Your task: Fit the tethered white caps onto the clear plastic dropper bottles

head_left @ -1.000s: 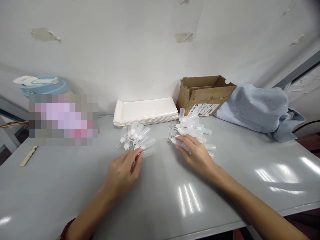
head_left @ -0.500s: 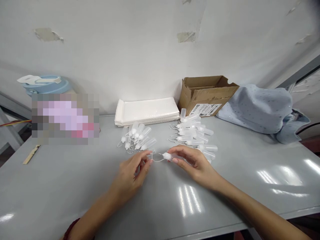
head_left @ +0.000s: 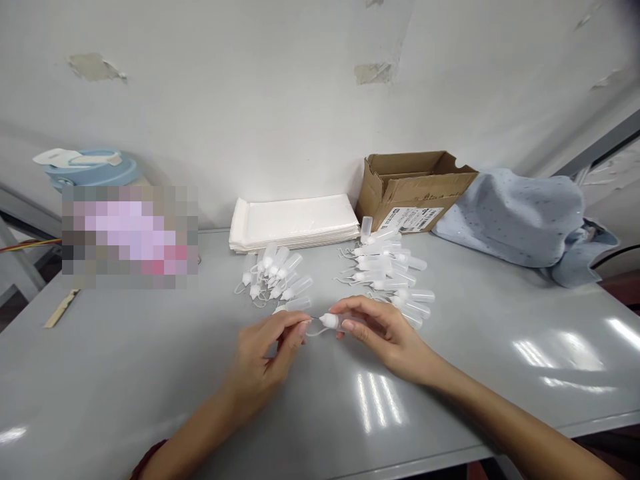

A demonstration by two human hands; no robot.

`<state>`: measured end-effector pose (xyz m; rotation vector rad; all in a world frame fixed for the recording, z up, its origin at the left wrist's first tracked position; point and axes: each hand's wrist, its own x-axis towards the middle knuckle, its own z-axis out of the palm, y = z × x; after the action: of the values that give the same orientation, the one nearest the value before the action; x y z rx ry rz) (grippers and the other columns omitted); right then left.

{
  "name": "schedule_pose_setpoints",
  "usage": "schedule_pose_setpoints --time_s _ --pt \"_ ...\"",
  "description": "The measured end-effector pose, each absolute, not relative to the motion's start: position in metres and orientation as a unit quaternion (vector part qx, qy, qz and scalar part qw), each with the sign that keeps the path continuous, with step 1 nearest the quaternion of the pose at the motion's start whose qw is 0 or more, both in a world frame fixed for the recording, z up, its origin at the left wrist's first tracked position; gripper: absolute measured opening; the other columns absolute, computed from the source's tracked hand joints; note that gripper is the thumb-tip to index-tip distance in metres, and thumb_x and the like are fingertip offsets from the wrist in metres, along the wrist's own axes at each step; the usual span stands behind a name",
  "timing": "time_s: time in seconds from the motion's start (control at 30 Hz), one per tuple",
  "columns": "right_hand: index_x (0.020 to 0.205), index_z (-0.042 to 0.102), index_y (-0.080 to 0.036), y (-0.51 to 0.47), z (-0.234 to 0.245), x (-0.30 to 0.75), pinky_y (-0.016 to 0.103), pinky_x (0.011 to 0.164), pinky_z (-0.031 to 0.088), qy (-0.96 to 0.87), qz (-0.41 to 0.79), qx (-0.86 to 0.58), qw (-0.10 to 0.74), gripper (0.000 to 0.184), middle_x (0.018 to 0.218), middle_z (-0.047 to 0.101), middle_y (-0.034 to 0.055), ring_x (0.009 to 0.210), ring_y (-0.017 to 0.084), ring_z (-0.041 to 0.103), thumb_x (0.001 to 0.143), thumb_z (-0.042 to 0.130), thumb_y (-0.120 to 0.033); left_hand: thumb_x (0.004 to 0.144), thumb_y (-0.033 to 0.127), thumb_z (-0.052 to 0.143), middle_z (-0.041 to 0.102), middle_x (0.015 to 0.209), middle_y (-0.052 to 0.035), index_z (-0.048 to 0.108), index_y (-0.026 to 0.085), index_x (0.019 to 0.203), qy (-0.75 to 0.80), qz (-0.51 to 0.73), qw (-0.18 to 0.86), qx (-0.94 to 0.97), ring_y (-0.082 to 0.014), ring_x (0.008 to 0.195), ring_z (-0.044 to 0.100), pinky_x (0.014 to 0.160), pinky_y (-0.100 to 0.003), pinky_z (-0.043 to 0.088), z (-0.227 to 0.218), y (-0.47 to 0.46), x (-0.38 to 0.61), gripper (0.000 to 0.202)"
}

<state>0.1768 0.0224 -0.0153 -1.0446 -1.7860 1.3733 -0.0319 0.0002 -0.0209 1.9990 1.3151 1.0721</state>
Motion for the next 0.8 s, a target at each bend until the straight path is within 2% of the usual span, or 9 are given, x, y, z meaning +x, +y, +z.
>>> schedule_pose_setpoints --time_s 0.23,0.5,0.8 --pt "0.105 0.059 -0.020 0.0202 -0.0119 0.1765 0.032 0.071 0.050 -0.679 0.529 -0.394 0.323 0.019 0.079 0.066 0.0023 0.076 0.016 0.063 0.090 0.049 -0.027 0.088 0.023 0.046 0.060 0.059 0.0031 0.064 0.018 0.088 0.508 0.395 0.324 0.693 -0.0073 0.043 0.051 0.042 -0.017 0.042 -0.0167 0.0007 -0.0310 0.019" --pt "0.105 0.058 -0.020 0.0213 -0.0133 0.1758 0.032 0.073 0.049 -0.675 0.541 -0.382 0.325 0.019 0.088 0.066 0.0043 0.077 0.016 0.062 0.091 0.049 -0.027 0.088 0.025 0.046 0.060 0.060 0.0019 0.064 0.018 0.089 0.510 0.379 0.333 0.696 -0.0085 0.046 0.052 0.042 -0.017 0.041 -0.0188 -0.0003 -0.0312 0.020" --pt "0.102 0.058 -0.020 0.0213 -0.0134 0.1757 0.029 0.069 0.049 -0.689 0.524 -0.382 0.323 0.017 0.081 0.064 0.0026 0.073 0.015 0.061 0.091 0.048 -0.027 0.087 0.022 0.048 0.061 0.059 0.0029 0.066 0.019 0.087 0.509 0.376 0.310 0.710 -0.0083 0.045 0.052 0.044 -0.018 0.042 -0.0182 0.0010 -0.0312 0.017"
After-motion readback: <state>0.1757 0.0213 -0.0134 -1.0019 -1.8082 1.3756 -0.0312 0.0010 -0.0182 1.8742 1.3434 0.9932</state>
